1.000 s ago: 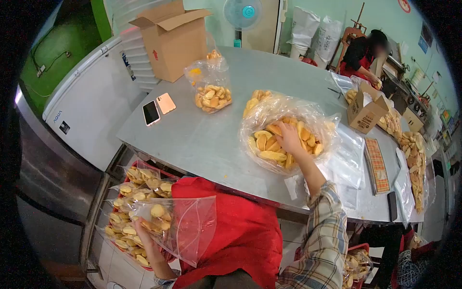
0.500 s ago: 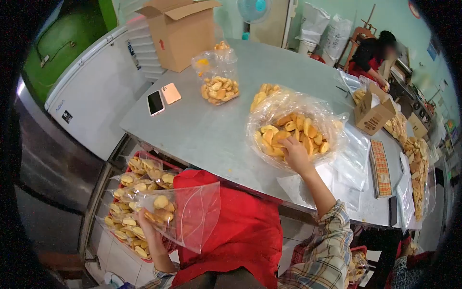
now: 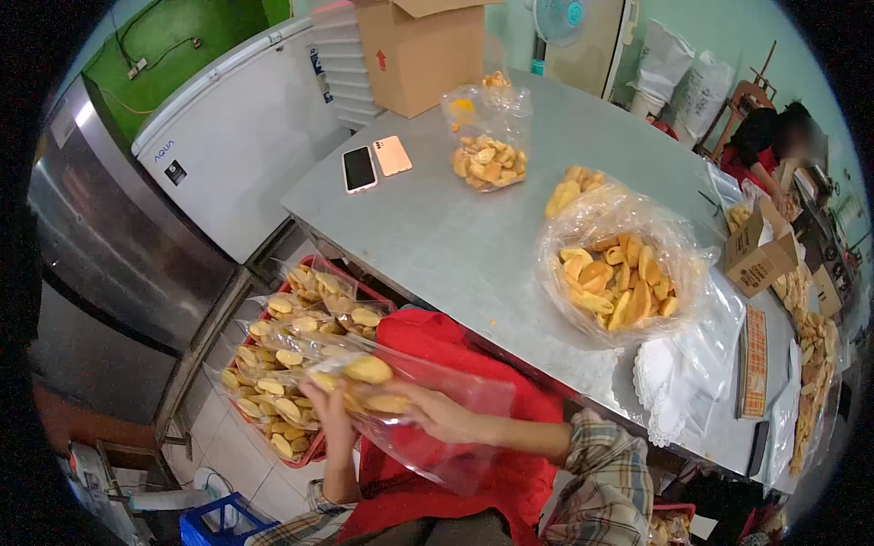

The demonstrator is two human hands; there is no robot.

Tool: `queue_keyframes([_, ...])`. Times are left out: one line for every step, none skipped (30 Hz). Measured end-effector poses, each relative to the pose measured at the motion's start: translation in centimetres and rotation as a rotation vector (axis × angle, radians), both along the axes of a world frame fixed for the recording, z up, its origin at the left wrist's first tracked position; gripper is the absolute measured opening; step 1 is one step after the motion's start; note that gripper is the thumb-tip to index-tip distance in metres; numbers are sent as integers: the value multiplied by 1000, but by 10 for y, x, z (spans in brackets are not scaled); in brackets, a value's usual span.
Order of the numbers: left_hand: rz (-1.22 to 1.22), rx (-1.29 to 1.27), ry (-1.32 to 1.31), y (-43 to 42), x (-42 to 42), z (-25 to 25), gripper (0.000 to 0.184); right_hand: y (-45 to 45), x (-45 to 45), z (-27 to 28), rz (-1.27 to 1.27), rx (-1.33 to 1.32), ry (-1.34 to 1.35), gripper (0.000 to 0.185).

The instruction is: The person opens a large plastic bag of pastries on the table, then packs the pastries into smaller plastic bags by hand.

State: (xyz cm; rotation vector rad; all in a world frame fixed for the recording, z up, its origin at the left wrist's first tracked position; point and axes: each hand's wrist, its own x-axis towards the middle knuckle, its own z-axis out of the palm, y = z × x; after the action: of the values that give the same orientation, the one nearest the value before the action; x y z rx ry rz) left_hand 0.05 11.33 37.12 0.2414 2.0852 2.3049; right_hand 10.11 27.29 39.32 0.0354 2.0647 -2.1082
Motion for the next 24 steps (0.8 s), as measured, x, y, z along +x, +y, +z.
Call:
queue_keyframes([-60, -42, 63, 4, 8, -4, 53, -7, -6, -12, 7, 2, 1, 37])
queue_keyframes([-83, 16, 82, 10, 15, -8, 53, -12, -12, -31, -162, 34, 185, 38])
queue_keyframes([-134, 11, 57, 15, 23, 6, 55, -17, -16, -42, -333, 67, 367, 38])
queue_keyframes([-153, 13, 46, 20, 25, 10, 56, -24, -17, -40, -420, -271, 226, 38])
queue_keyframes([-173, 16, 34, 23, 27, 11, 57, -24, -15, -38, -420, -268, 219, 38])
queue_keyframes([-173, 20, 27, 24, 28, 8, 57, -22, -14, -36, -447, -353, 126, 39])
queue_keyframes([-218, 13, 40, 27, 28, 3, 57, -19, -12, -32, -476, -437, 33, 40])
queue_keyframes([-265, 4, 54, 30, 29, 0, 58, -20, -10, -26, -501, -616, -57, 39])
queue_keyframes([-267, 7, 50, 33, 31, 0, 58, -19, -7, -25, -505, -612, -60, 39])
queue_keyframes([-270, 23, 67, 36, 34, -1, 59, -18, -4, -26, -489, -715, -45, 40])
queue_keyframes([-272, 38, 84, 39, 37, -1, 61, -17, -1, -26, -472, -818, -30, 41])
queue_keyframes([-274, 53, 102, 41, 39, -1, 62, -15, 2, -26, -475, -818, -31, 41])
queue_keyframes([-275, 52, 100, 41, 39, -3, 62, -12, 6, -27, -442, -889, -14, 43])
queue_keyframes([-292, -62, 171, 40, 37, -5, 61, -10, 9, -28, -408, -961, 4, 44])
queue_keyframes([-309, -178, 242, 40, 35, -2, 59, -8, 14, -32, -409, -964, 5, 44])
queue_keyframes([-313, -181, 244, 40, 34, 3, 59, -6, 18, -40, -388, -980, 21, 46])
queue_keyframes([-283, -364, 361, 41, 33, 10, 57, -4, 21, -45, -367, -996, 37, 47])
queue_keyframes([-251, -546, 478, 42, 34, 17, 55, -3, 24, -44, -370, -998, 41, 47])
queue_keyframes([-256, -548, 482, 42, 36, 20, 55, -2, 27, -41, -393, -964, 44, 47])
queue_keyframes([-288, -545, 430, 43, 38, 22, 54, -2, 30, -38, -417, -929, 48, 47])
queue_keyframes([-323, -542, 377, 45, 41, 24, 53, -2, 33, -35, -425, -932, 55, 47])
queue_keyframes([-305, -484, 419, 49, 42, 29, 56, -2, 36, -32, -402, -858, 91, 48])
queue_keyframes([-321, -481, 428, 52, 41, 30, 56, -2, 39, -31, -384, -782, 130, 48])
queue_keyframes([-410, -524, 406, 54, 40, 30, 57, -2, 43, -37, -419, -821, 132, 43])
